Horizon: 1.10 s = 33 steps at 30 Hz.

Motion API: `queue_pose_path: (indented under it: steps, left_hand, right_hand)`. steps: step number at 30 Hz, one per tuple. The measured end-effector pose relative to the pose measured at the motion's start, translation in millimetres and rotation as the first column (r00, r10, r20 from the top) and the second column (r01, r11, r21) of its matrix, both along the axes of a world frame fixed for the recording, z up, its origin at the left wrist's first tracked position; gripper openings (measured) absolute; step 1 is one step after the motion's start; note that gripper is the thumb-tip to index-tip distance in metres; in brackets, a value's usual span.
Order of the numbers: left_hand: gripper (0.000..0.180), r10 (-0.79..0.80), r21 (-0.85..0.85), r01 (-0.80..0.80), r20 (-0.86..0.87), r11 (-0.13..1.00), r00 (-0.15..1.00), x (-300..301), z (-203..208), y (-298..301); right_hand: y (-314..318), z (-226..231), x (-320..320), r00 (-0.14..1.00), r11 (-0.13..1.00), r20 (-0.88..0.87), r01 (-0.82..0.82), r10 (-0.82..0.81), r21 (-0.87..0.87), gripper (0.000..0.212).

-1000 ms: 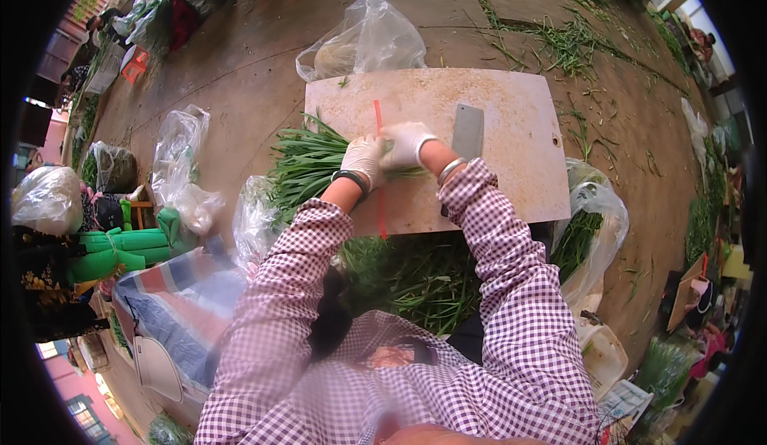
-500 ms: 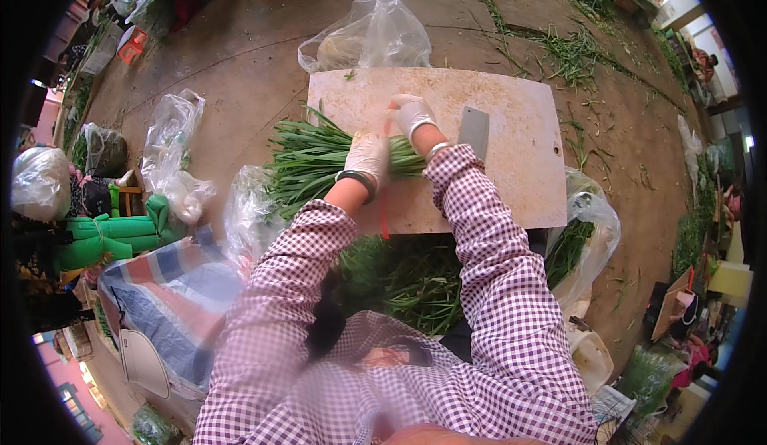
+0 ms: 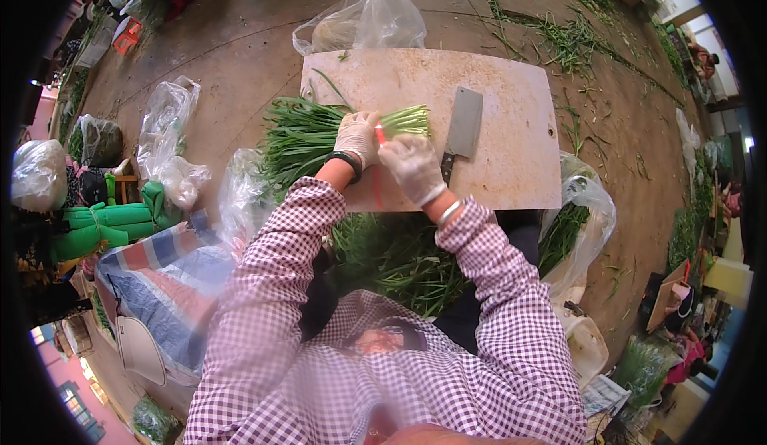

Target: The person sorts green onions, secures them into a bunch using a red elastic band, trims the root ends with a cleaver, and places the bunch into a plastic crate.

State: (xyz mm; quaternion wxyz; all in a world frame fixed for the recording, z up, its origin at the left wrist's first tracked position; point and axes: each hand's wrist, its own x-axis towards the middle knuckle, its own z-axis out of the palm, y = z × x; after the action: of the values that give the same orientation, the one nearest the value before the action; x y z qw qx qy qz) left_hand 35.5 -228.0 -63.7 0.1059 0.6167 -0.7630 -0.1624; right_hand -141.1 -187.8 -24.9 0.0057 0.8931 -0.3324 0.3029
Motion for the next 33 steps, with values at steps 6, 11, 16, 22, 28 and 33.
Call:
queue_pose_path:
  steps: [6, 11, 16, 22, 28, 33]
  left_hand:
    - [0.092, 0.045, 0.04, -0.047, 0.069, 0.998, 0.997, -5.2, 10.6, 0.3]
    - [0.099, -0.02, 0.187, -0.002, 0.117, 0.982, 0.993, -4.3, 18.7, -8.2]
    - [0.116, -0.166, 0.369, 0.099, 0.154, 0.924, 0.974, 2.4, 37.2, -21.3]
    - [0.09, -0.184, 0.256, 0.152, 0.107, 0.955, 0.977, 3.5, 21.3, -20.0]
    - [0.073, -0.085, 0.135, 0.076, 0.059, 0.988, 0.995, 8.0, -4.4, -13.0]
    - [0.1, -0.082, 0.085, 0.074, 0.091, 0.994, 0.993, 6.8, 2.0, -4.9]
  right_hand:
    - [59.5, -46.5, -0.5, 0.997, 0.971, 0.007, -0.08, 0.081, 0.227, 0.023]
    - [49.8, -65.2, -0.6, 0.968, 0.958, 0.245, -0.017, -0.055, 0.286, 0.017]
    - [7.3, -20.2, -7.0, 0.947, 0.977, 0.281, 0.105, -0.156, 0.188, 0.017]
    - [-25.9, -5.3, 18.0, 0.996, 0.999, 0.087, 0.019, -0.023, 0.047, 0.01]
    - [-20.3, -3.8, 29.1, 0.971, 0.984, 0.239, -0.046, 0.004, 0.17, 0.009]
    - [-19.9, 4.6, 5.3, 0.876, 0.949, 0.382, 0.221, -0.294, 0.223, 0.019]
